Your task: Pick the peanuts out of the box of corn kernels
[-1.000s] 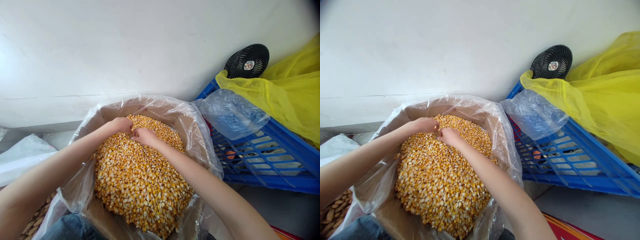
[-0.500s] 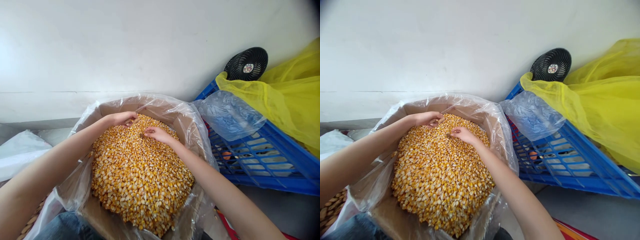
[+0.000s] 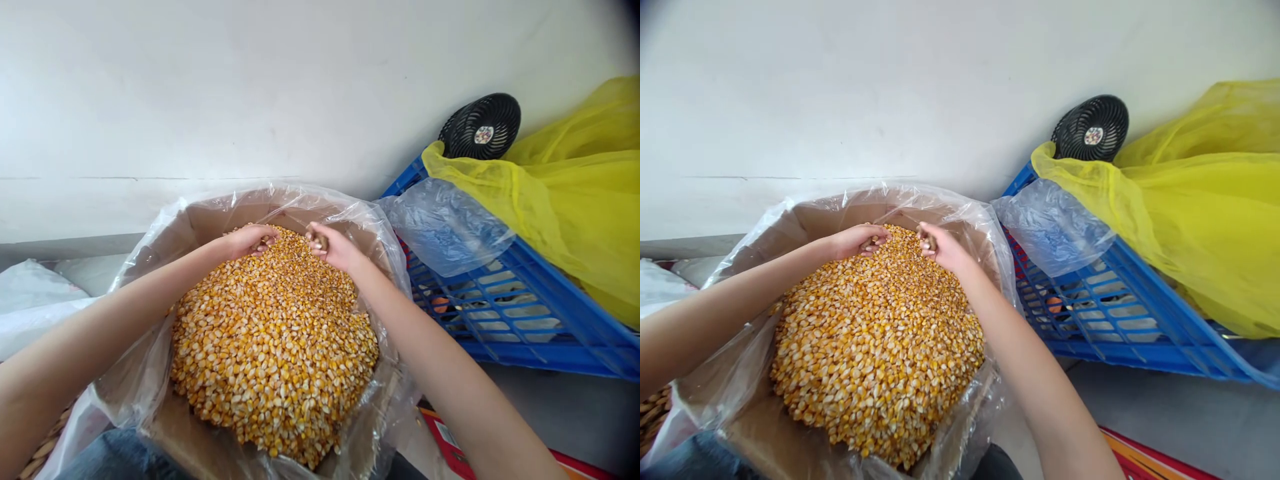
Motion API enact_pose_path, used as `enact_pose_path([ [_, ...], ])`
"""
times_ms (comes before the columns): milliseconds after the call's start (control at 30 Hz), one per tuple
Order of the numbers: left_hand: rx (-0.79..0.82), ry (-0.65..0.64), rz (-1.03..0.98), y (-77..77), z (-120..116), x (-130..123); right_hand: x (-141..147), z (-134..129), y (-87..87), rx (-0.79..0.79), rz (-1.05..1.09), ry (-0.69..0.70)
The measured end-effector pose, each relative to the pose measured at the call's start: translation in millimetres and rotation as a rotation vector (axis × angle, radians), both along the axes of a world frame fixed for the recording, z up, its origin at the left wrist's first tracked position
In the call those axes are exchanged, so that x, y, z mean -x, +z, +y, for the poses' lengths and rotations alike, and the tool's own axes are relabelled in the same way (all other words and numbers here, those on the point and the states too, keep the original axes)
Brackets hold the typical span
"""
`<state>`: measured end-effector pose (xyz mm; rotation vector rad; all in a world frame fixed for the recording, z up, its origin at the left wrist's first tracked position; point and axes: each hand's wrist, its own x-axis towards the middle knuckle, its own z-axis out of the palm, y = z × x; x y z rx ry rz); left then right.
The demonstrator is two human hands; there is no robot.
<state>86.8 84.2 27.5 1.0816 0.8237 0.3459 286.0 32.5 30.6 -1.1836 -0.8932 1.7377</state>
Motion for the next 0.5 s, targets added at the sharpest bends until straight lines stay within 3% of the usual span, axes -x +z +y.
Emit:
enact_pose_path([
  [100,-0.03,-0.088,0.025,-0.8,-6,-16,-25,1,20.5,0.052,0.23,-0.142],
  [233,-0.476,-0.309,0.334,-4.8,-18,-51,-38,-6,27.6,0.127,0.257,-0.26],
  [300,-0.659,-0.405,0.455,-9.9,-27,-77,-41,-8,27.1,0.159,0.255,-0.29],
  [500,-0.853,-0.652,0.611,-38.8,-62,-161,-47,-11,33.0,0.178,0.261,-0.329],
])
